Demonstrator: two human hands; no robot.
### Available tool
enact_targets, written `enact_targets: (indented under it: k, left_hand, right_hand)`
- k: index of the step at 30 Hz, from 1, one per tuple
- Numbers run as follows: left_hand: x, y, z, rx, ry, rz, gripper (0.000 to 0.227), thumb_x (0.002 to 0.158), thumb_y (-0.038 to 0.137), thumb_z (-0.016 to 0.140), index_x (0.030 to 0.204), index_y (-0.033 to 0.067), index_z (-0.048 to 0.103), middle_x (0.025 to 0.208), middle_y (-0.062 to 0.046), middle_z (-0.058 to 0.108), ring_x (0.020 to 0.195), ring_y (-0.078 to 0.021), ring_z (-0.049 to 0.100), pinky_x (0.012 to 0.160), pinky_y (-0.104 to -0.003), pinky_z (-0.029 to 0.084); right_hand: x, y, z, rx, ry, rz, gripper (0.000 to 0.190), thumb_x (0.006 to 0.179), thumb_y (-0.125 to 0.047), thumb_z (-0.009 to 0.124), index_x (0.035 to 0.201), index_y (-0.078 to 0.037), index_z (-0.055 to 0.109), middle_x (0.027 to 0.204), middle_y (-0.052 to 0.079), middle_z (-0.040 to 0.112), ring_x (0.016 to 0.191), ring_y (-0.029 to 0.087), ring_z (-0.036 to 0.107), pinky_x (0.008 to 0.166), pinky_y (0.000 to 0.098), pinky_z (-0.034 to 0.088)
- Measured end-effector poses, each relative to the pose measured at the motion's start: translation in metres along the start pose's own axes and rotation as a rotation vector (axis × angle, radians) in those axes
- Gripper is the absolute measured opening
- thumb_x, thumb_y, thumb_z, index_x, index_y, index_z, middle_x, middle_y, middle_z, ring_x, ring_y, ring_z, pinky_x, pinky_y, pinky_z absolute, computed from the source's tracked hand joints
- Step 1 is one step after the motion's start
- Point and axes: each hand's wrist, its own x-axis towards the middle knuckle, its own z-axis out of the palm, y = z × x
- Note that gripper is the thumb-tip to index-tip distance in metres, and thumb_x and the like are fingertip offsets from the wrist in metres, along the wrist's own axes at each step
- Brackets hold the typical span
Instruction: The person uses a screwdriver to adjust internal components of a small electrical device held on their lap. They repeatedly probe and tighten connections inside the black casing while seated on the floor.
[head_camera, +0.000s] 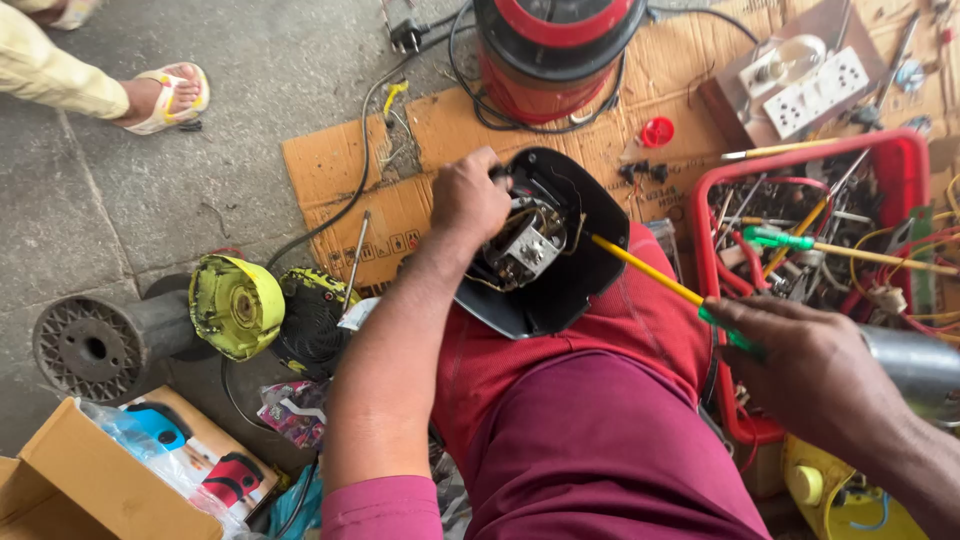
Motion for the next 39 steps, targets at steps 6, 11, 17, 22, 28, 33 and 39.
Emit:
enact_targets:
  k: [6, 11, 17, 22, 28, 33, 39]
  left_hand:
    - [0.003, 0.006, 0.006, 0.010, 0.068, 0.070, 0.017, 0.081, 0.017, 0.072, 0.096, 0.0105, 0.074, 0.092, -0.025, 0.074, 0.092, -0.0450, 0.071, 0.084, -0.052, 0.057]
    - [0.007, 0.014, 0.000, 0.032, -0.012, 0.069, 0.029, 0.081, 0.013, 0.070, 0.110, 0.0127, 0.076, 0.104, -0.023, 0.074, 0.100, -0.0410, 0.072, 0.090, -0.047, 0.057]
    - [0.006, 0.017, 0.004, 0.015, -0.057, 0.073, 0.028, 0.084, 0.015, 0.070, 0.111, 0.0090, 0.074, 0.105, -0.025, 0.073, 0.101, -0.0419, 0.071, 0.092, -0.048, 0.057]
    - [0.012, -0.002, 0.017, -0.031, 0.043, 0.061, 0.019, 0.083, 0.020, 0.073, 0.094, 0.0046, 0.073, 0.091, -0.028, 0.072, 0.088, -0.0466, 0.070, 0.080, -0.052, 0.058]
    - [0.004, 0.001, -0.005, -0.076, 0.083, 0.181, 0.012, 0.080, 0.012, 0.080, 0.090, 0.0065, 0.076, 0.084, -0.020, 0.075, 0.081, -0.0378, 0.075, 0.075, -0.046, 0.058]
    - [0.005, 0.012, -0.017, -0.027, 0.056, 0.165, 0.011, 0.082, 0.012, 0.081, 0.091, 0.0067, 0.076, 0.083, -0.017, 0.076, 0.078, -0.0324, 0.076, 0.074, -0.044, 0.058]
    - [0.006, 0.011, -0.017, -0.008, 0.015, 0.139, 0.012, 0.084, 0.013, 0.081, 0.092, 0.0051, 0.075, 0.082, -0.017, 0.076, 0.076, -0.0308, 0.077, 0.072, -0.042, 0.058]
  right_hand:
    - [0.017, 0.041, 0.037, -0.153, -0.355, 0.314, 0.055, 0.081, -0.036, 0.078, 0.135, -0.034, 0.069, 0.106, 0.002, 0.081, 0.094, 0.021, 0.080, 0.083, 0.0313, 0.064]
    - [0.042, 0.074, 0.052, -0.139, -0.249, 0.267, 0.060, 0.077, -0.032, 0.079, 0.136, -0.034, 0.068, 0.100, 0.006, 0.080, 0.089, 0.024, 0.079, 0.079, 0.0341, 0.063]
    - [0.009, 0.056, 0.054, -0.042, -0.110, 0.172, 0.067, 0.071, -0.027, 0.080, 0.137, -0.032, 0.066, 0.093, 0.009, 0.078, 0.083, 0.028, 0.078, 0.075, 0.0373, 0.062]
    - [-0.024, 0.023, 0.034, -0.130, -0.248, 0.367, 0.060, 0.085, -0.021, 0.074, 0.143, -0.034, 0.066, 0.092, 0.011, 0.079, 0.080, 0.026, 0.079, 0.076, 0.0340, 0.064]
    - [-0.024, -0.024, 0.012, 0.100, -0.021, 0.187, 0.058, 0.077, -0.009, 0.073, 0.134, -0.022, 0.067, 0.121, 0.015, 0.072, 0.092, 0.032, 0.075, 0.074, 0.0383, 0.061]
    - [-0.020, -0.030, 0.010, 0.216, -0.042, 0.292, 0.052, 0.082, -0.010, 0.071, 0.132, -0.023, 0.067, 0.120, 0.012, 0.074, 0.088, 0.029, 0.077, 0.071, 0.0371, 0.063]
    - [-0.028, -0.025, 0.021, 0.159, -0.016, 0.277, 0.050, 0.082, -0.011, 0.072, 0.131, -0.022, 0.068, 0.120, 0.013, 0.073, 0.093, 0.033, 0.075, 0.077, 0.0407, 0.061]
